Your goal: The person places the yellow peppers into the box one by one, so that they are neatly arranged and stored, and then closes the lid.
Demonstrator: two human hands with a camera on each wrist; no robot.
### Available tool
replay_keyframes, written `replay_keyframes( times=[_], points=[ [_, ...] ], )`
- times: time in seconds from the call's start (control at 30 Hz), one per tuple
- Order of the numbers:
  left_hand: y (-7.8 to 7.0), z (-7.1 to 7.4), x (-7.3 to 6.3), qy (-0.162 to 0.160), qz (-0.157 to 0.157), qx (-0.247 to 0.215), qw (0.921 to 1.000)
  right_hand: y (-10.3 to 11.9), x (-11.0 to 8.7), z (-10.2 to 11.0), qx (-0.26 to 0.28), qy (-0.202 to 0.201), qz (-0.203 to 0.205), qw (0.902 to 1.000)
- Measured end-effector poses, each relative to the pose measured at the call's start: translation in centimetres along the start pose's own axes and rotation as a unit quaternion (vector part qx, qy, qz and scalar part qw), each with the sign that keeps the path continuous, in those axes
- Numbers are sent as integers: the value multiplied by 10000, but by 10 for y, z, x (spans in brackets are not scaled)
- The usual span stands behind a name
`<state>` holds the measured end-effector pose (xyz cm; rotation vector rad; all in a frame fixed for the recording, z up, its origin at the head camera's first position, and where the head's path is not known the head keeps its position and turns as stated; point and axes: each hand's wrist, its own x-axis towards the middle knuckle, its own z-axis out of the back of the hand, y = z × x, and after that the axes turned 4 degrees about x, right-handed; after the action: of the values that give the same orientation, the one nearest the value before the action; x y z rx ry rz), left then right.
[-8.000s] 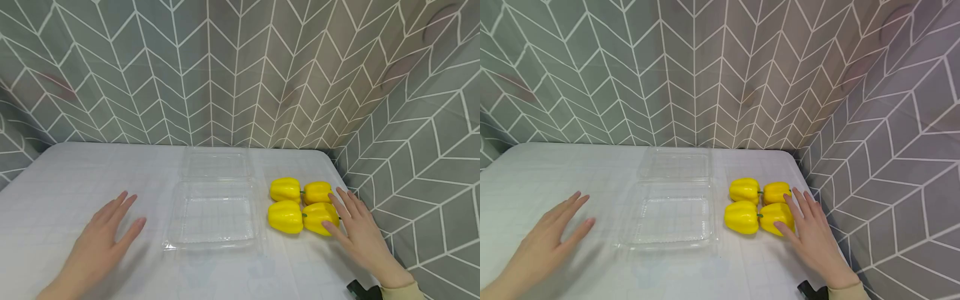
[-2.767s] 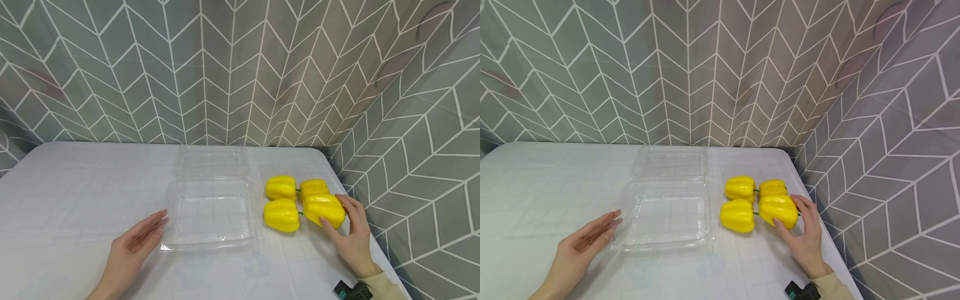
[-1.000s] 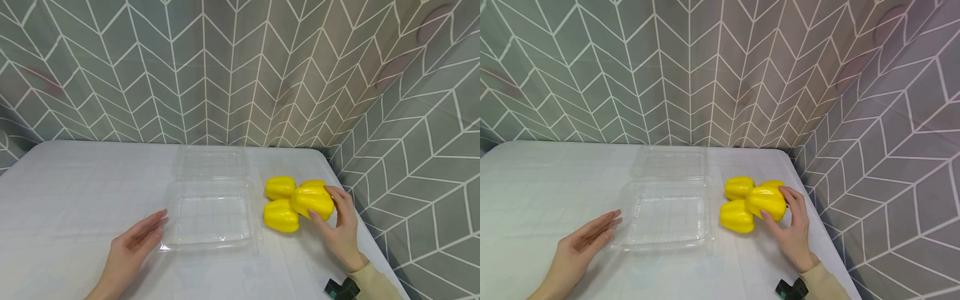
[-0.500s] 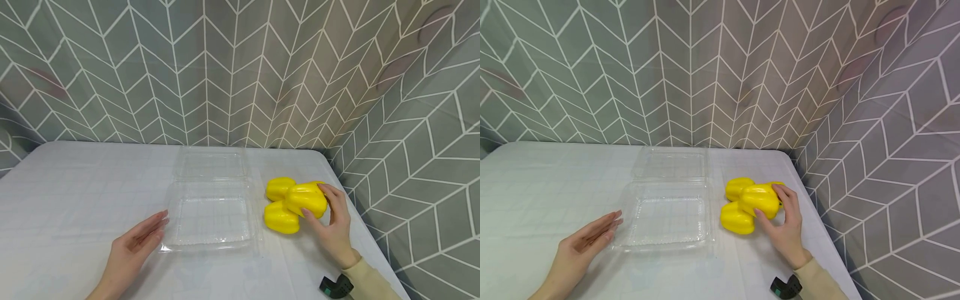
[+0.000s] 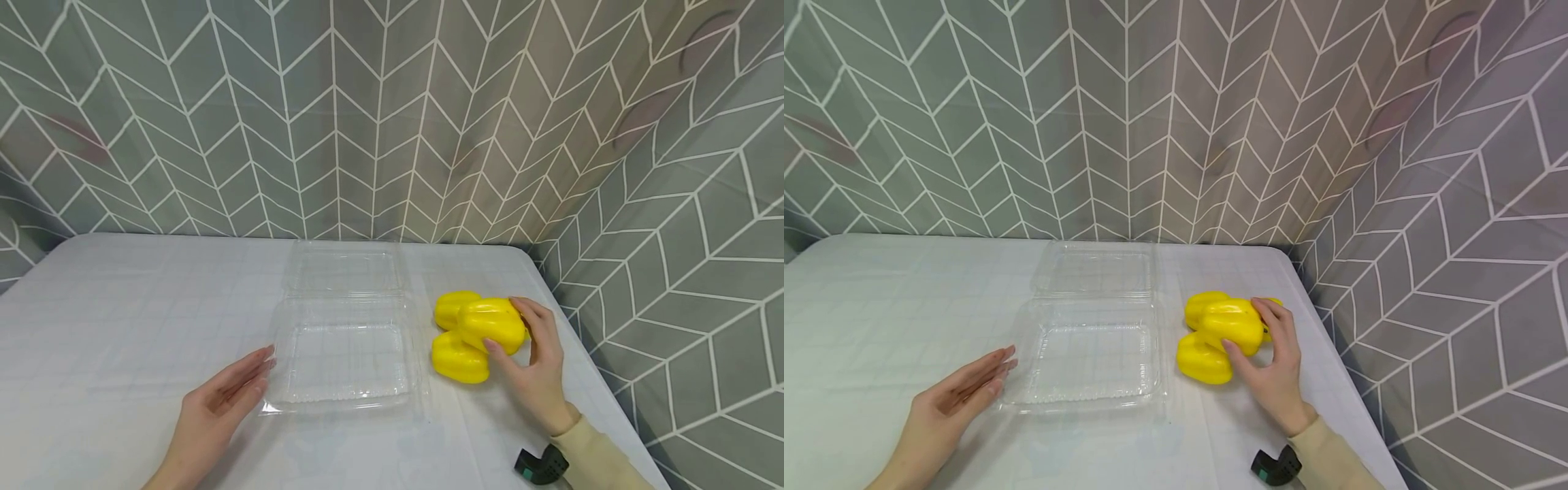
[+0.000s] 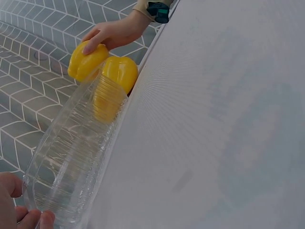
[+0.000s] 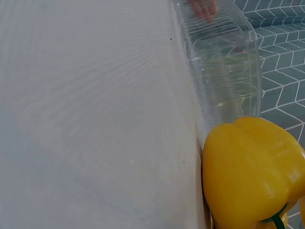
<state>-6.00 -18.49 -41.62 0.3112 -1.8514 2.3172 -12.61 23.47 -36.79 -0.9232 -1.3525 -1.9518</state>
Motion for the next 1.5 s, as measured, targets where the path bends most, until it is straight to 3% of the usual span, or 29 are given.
replay_keyframes(
  times=[0.3,0.53,1.07,1.4,1.5],
  points=[
    [2,1,1,37,113,411,9991,3,5,-4,-6,69,33,10000],
    [2,-1,1,-12,-77,311,9995,6,6,-7,-179,97,-20,9998],
    [2,1,2,90,178,443,9988,14,10,-14,-69,127,103,9998],
    [2,1,2,107,236,328,9991,-14,1,-10,-193,172,75,9996],
    [2,1,2,120,237,296,9992,-9,4,-9,-195,168,33,9997]
  ],
)
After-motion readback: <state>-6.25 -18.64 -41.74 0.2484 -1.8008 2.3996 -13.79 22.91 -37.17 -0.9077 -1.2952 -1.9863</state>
